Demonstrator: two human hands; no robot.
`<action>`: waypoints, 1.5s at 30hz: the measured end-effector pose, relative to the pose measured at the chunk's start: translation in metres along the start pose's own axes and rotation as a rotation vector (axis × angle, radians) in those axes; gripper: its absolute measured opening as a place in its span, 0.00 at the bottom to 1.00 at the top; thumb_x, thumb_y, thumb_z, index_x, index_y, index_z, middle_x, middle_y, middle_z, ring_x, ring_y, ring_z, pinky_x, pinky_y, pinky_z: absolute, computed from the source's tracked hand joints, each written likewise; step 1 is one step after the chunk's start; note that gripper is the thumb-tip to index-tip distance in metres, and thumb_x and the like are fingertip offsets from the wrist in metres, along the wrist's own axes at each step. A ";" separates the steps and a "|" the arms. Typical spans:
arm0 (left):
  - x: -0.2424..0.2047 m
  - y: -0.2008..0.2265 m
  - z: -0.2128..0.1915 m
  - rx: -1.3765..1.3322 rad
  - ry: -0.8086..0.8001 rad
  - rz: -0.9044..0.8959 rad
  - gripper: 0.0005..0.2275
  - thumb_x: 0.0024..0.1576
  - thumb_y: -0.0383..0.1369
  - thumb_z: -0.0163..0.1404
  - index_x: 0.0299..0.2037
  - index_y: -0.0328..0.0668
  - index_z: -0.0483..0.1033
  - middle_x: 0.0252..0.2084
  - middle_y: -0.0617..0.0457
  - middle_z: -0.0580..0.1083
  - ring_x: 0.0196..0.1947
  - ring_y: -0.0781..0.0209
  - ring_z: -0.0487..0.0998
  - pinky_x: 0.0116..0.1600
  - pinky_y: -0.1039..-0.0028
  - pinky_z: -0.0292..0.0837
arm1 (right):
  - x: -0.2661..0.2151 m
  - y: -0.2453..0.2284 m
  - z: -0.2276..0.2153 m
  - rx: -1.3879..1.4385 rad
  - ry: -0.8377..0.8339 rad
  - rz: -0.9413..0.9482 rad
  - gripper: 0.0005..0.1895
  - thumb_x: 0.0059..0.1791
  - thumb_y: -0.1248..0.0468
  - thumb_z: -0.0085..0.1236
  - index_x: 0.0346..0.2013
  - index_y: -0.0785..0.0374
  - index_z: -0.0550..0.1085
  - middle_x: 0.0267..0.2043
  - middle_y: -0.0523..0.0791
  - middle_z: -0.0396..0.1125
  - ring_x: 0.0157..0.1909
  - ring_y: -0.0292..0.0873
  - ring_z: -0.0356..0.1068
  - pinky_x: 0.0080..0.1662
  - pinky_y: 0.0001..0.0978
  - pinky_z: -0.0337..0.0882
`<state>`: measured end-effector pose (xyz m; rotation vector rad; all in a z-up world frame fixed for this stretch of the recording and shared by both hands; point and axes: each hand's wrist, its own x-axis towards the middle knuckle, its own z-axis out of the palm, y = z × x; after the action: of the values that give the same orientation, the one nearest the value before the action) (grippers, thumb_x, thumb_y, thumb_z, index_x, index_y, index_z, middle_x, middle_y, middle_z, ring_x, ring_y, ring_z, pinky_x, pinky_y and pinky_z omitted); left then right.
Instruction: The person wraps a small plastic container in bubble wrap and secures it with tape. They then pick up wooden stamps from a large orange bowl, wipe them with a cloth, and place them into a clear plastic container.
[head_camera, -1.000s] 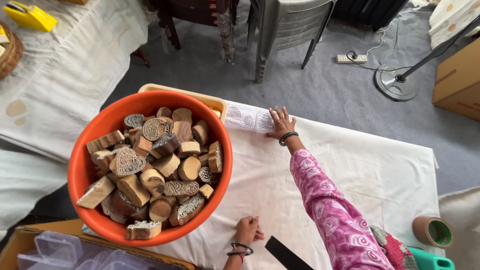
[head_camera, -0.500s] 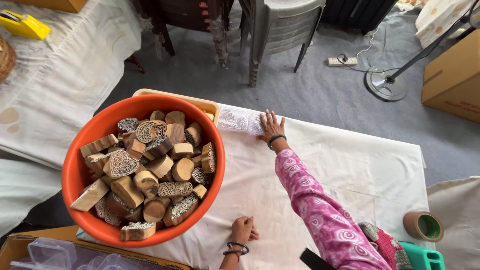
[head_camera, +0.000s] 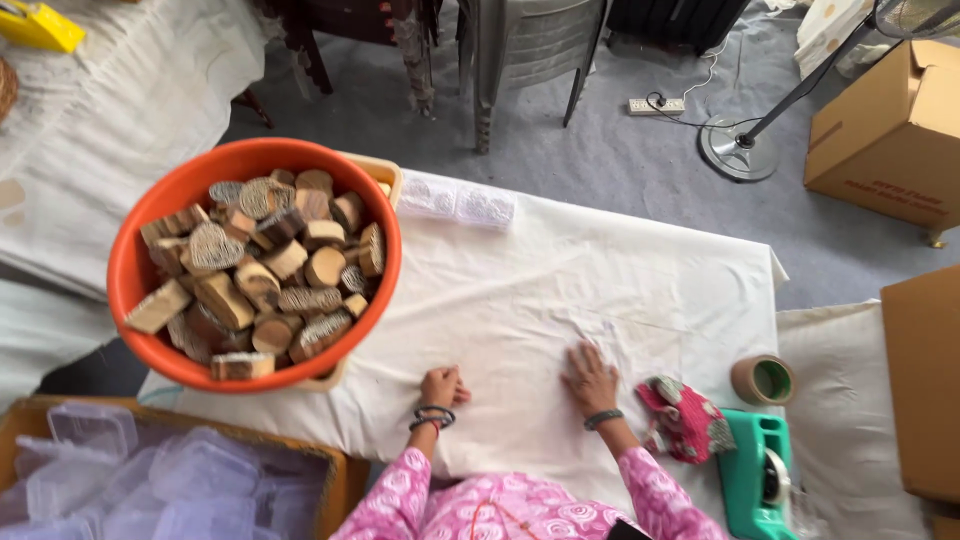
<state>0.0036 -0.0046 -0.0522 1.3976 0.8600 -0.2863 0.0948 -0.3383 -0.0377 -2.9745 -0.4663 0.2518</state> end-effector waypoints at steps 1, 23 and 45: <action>-0.003 0.004 0.006 -0.009 0.005 -0.006 0.17 0.64 0.41 0.47 0.28 0.35 0.75 0.24 0.43 0.81 0.18 0.58 0.81 0.21 0.71 0.75 | -0.016 0.016 -0.004 -0.005 -0.007 -0.008 0.36 0.52 0.42 0.47 0.73 0.41 0.54 0.81 0.40 0.39 0.81 0.42 0.38 0.68 0.64 0.44; -0.178 0.010 -0.048 0.148 0.637 0.669 0.09 0.59 0.37 0.54 0.40 0.41 0.81 0.36 0.48 0.82 0.37 0.54 0.85 0.41 0.69 0.79 | -0.062 0.064 -0.001 0.183 0.385 0.009 0.23 0.55 0.46 0.47 0.62 0.47 0.73 0.73 0.46 0.59 0.73 0.51 0.54 0.68 0.54 0.50; -0.143 0.202 -0.180 0.823 0.824 0.774 0.24 0.49 0.40 0.67 0.48 0.36 0.71 0.49 0.39 0.76 0.48 0.41 0.78 0.48 0.56 0.75 | -0.067 0.045 -0.006 0.096 0.385 0.200 0.21 0.55 0.48 0.49 0.61 0.46 0.74 0.69 0.42 0.61 0.70 0.50 0.58 0.68 0.50 0.54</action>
<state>-0.0271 0.1592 0.2040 2.5832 0.7856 0.6587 0.0462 -0.4026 -0.0283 -2.8728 -0.1092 -0.2712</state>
